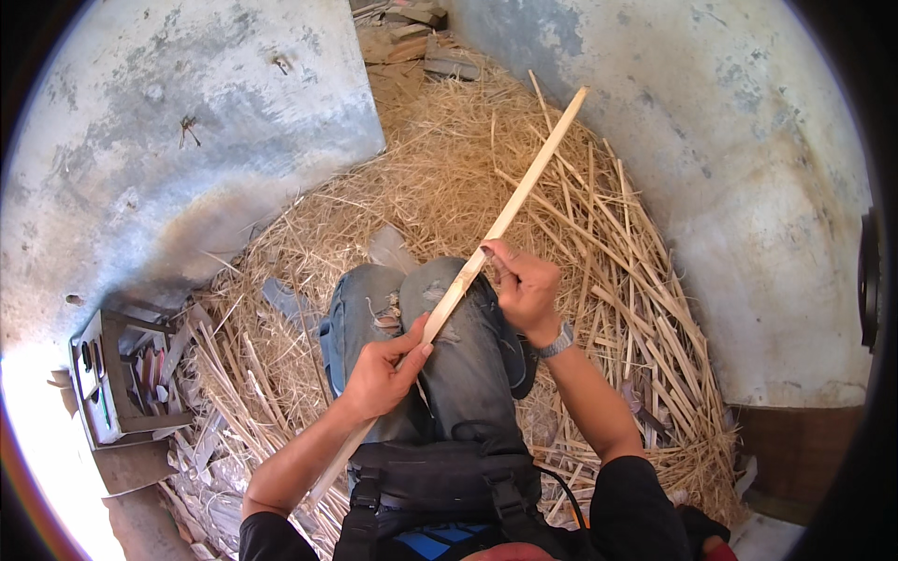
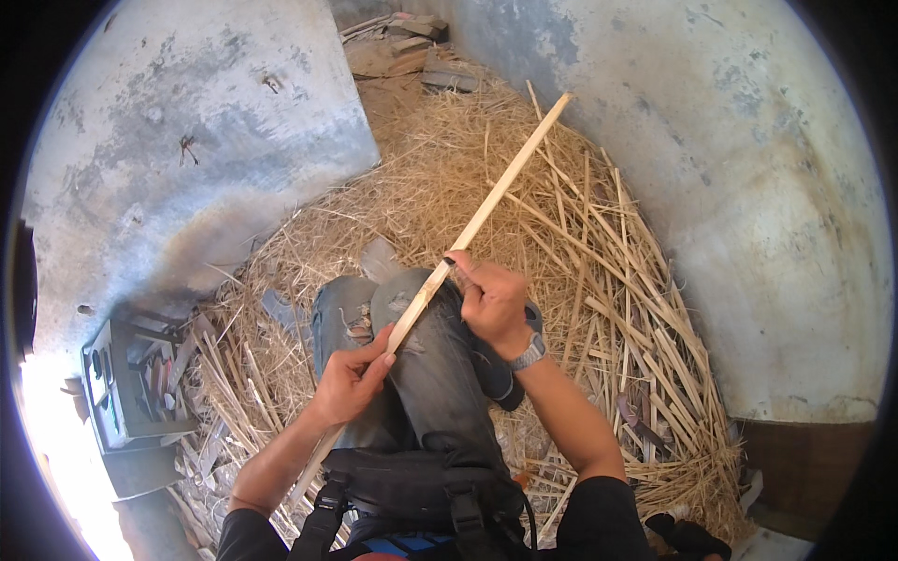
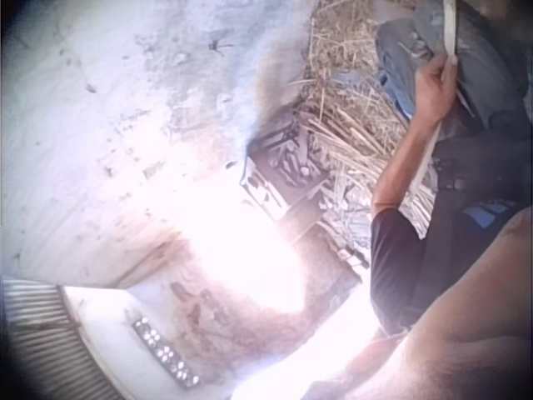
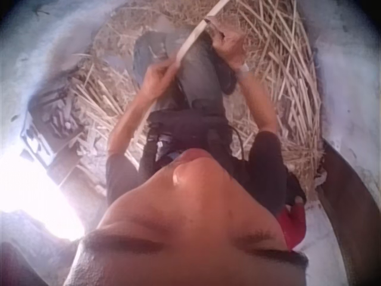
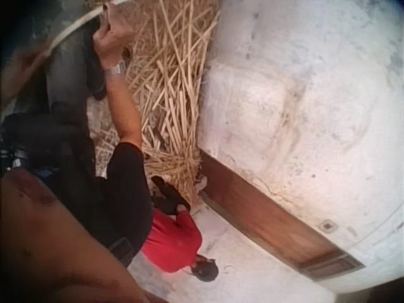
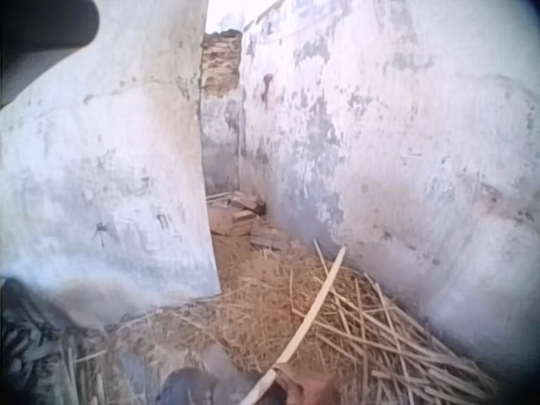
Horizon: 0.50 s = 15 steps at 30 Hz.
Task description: The person whittles a strip of bamboo using a knife while sitting on a straw-covered floor.
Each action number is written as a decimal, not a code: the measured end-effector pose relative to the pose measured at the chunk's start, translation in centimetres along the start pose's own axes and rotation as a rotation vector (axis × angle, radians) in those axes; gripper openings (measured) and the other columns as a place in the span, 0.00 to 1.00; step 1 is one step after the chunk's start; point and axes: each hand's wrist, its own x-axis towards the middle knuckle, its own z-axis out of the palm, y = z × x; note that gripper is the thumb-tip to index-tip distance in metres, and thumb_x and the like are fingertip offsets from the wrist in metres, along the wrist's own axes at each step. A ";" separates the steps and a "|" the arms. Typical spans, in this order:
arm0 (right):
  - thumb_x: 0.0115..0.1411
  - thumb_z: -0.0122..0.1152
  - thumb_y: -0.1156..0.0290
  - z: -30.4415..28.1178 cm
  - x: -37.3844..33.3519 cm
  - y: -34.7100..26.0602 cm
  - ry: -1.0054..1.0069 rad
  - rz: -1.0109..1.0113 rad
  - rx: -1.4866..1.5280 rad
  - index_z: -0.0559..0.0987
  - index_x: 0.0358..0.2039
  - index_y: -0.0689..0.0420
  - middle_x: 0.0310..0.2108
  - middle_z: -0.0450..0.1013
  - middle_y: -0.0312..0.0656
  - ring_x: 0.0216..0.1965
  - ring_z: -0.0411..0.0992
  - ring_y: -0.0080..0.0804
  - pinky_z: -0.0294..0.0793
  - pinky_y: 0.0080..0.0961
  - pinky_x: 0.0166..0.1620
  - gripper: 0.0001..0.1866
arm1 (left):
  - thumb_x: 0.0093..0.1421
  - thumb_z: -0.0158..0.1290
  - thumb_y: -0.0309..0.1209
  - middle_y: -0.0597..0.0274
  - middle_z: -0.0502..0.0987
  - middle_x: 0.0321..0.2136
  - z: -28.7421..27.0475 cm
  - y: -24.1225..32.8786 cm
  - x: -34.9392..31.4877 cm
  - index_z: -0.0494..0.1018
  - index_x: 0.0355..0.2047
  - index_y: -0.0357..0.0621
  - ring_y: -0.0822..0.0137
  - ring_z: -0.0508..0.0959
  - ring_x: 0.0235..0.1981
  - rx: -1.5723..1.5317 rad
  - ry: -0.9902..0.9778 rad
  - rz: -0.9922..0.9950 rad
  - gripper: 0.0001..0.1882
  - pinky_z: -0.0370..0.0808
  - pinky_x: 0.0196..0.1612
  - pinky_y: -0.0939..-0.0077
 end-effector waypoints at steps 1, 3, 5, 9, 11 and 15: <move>0.64 0.62 0.82 0.1 -0.2 -0.6 0.000 0.005 0.013 0.87 0.47 0.59 0.21 0.79 0.41 0.19 0.74 0.22 0.70 0.21 0.23 0.13 | 0.73 0.54 0.30 0.44 0.72 0.65 0.0 0.1 -0.1 0.68 0.63 0.24 0.72 0.71 0.61 -0.004 0.003 -0.001 0.25 0.67 0.64 0.77; 0.64 0.61 0.82 -0.1 -0.6 -1.0 -0.001 0.009 0.025 0.87 0.47 0.59 0.20 0.77 0.41 0.19 0.73 0.22 0.70 0.21 0.23 0.13 | 0.73 0.54 0.30 0.43 0.72 0.65 0.0 0.1 -0.2 0.68 0.63 0.23 0.71 0.70 0.62 -0.009 0.006 -0.001 0.25 0.67 0.64 0.76; 0.58 0.58 0.86 -0.6 -0.7 -1.1 -0.059 0.030 0.040 0.87 0.47 0.57 0.19 0.75 0.45 0.19 0.74 0.27 0.71 0.24 0.25 0.19 | 0.73 0.54 0.30 0.46 0.74 0.63 -0.1 0.1 -0.3 0.68 0.63 0.24 0.73 0.75 0.55 0.021 0.003 0.028 0.24 0.72 0.59 0.77; 0.61 0.60 0.85 -0.7 -0.5 -1.9 -0.078 0.062 0.155 0.87 0.48 0.57 0.19 0.75 0.43 0.19 0.73 0.25 0.71 0.23 0.25 0.17 | 0.73 0.54 0.30 0.54 0.76 0.60 -0.2 0.8 -0.2 0.68 0.64 0.28 0.81 0.76 0.39 0.057 -0.022 -0.010 0.24 0.76 0.43 0.80; 0.63 0.61 0.83 -0.9 -0.3 -2.1 -0.158 0.119 0.192 0.87 0.48 0.57 0.19 0.75 0.43 0.19 0.73 0.23 0.71 0.23 0.25 0.15 | 0.74 0.54 0.32 0.65 0.82 0.46 -0.2 0.1 -0.4 0.70 0.65 0.34 0.85 0.68 0.28 -0.091 -0.017 0.024 0.24 0.71 0.31 0.83; 0.66 0.59 0.83 -1.5 0.4 -1.2 -0.251 0.168 0.305 0.86 0.48 0.62 0.20 0.75 0.34 0.20 0.69 0.17 0.67 0.19 0.25 0.13 | 0.75 0.52 0.34 0.71 0.79 0.29 -0.8 -0.4 -0.2 0.69 0.68 0.40 0.86 0.67 0.22 -0.069 -0.065 0.033 0.24 0.67 0.24 0.85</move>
